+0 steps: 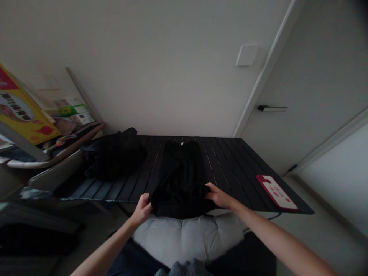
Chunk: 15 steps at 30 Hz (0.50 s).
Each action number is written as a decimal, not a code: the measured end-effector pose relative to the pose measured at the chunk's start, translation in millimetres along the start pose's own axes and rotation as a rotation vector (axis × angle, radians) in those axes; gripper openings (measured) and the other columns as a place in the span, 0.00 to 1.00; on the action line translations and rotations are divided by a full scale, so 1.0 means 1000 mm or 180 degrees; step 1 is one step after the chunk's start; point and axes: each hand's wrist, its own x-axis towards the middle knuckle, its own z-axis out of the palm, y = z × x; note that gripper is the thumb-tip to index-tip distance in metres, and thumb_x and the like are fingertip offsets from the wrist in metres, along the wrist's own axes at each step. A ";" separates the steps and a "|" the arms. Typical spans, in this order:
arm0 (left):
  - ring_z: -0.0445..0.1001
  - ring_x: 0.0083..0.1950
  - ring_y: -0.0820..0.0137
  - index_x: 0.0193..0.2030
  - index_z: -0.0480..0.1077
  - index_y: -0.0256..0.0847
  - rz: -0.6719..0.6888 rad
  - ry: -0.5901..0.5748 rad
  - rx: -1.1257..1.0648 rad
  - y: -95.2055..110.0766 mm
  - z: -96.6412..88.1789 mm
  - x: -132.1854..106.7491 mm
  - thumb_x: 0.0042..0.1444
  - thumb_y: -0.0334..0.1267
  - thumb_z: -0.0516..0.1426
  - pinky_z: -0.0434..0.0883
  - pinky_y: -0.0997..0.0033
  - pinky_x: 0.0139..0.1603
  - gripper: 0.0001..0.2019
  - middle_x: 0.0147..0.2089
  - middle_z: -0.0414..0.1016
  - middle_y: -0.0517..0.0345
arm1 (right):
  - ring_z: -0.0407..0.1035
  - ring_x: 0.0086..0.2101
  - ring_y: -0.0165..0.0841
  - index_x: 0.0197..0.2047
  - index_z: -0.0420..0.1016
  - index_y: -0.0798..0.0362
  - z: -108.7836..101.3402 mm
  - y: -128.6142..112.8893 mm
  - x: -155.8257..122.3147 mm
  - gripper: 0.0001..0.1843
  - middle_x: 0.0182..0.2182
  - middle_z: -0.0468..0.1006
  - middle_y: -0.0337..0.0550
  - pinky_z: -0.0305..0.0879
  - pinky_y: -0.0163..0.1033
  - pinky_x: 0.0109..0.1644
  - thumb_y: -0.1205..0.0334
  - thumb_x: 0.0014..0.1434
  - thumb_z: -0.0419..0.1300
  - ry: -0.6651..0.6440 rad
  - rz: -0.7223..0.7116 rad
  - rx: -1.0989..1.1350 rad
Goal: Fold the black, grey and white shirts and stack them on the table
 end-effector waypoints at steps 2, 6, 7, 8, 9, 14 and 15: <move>0.57 0.23 0.76 0.20 0.63 0.37 -0.0306 0.0269 -0.0202 0.001 0.002 0.017 0.49 0.56 0.58 0.59 0.77 0.23 0.22 0.19 0.59 0.63 | 0.66 0.30 0.33 0.31 0.76 0.54 -0.010 -0.006 0.015 0.13 0.25 0.74 0.37 0.65 0.37 0.34 0.52 0.50 0.63 0.0144 -0.0037 0.0096; 0.68 0.33 0.69 0.30 0.70 0.36 -0.0289 0.0612 -0.0341 0.009 0.000 0.074 0.45 0.54 0.62 0.67 0.73 0.35 0.20 0.26 0.70 0.60 | 0.69 0.37 0.37 0.38 0.78 0.54 -0.032 -0.014 0.058 0.13 0.31 0.78 0.40 0.65 0.43 0.47 0.58 0.50 0.60 0.0648 -0.0586 0.0030; 0.69 0.34 0.68 0.31 0.71 0.36 -0.0267 0.0709 -0.0400 0.009 -0.002 0.090 0.45 0.55 0.62 0.68 0.72 0.37 0.21 0.27 0.71 0.59 | 0.70 0.39 0.37 0.40 0.77 0.54 -0.038 -0.014 0.069 0.14 0.34 0.79 0.41 0.64 0.44 0.50 0.59 0.51 0.59 0.0781 -0.0686 0.0000; 0.70 0.35 0.67 0.32 0.72 0.36 -0.0281 0.0766 -0.0458 0.009 -0.003 0.106 0.44 0.55 0.62 0.69 0.71 0.37 0.21 0.28 0.72 0.59 | 0.70 0.40 0.37 0.42 0.77 0.54 -0.045 -0.013 0.081 0.16 0.37 0.79 0.42 0.63 0.44 0.52 0.59 0.51 0.59 0.0886 -0.0747 -0.0045; 0.71 0.35 0.66 0.33 0.72 0.36 -0.0323 0.0802 -0.0519 0.009 -0.005 0.121 0.45 0.56 0.62 0.69 0.71 0.37 0.22 0.28 0.73 0.58 | 0.70 0.41 0.37 0.44 0.77 0.54 -0.052 -0.012 0.093 0.17 0.39 0.79 0.43 0.63 0.44 0.53 0.59 0.51 0.59 0.0979 -0.0777 -0.0102; 0.75 0.36 0.64 0.41 0.73 0.36 -0.0571 0.0786 -0.0806 -0.002 -0.010 0.195 0.50 0.58 0.60 0.72 0.70 0.36 0.25 0.32 0.76 0.54 | 0.72 0.44 0.37 0.46 0.75 0.56 -0.088 -0.006 0.152 0.18 0.43 0.80 0.47 0.65 0.42 0.52 0.59 0.53 0.59 0.1372 -0.0770 -0.0288; 0.76 0.37 0.63 0.42 0.73 0.36 -0.0559 0.0797 -0.0821 -0.005 -0.010 0.210 0.51 0.58 0.59 0.72 0.70 0.37 0.25 0.34 0.77 0.53 | 0.72 0.44 0.36 0.47 0.75 0.57 -0.094 -0.006 0.164 0.19 0.44 0.80 0.48 0.65 0.41 0.52 0.59 0.54 0.58 0.1458 -0.0756 -0.0296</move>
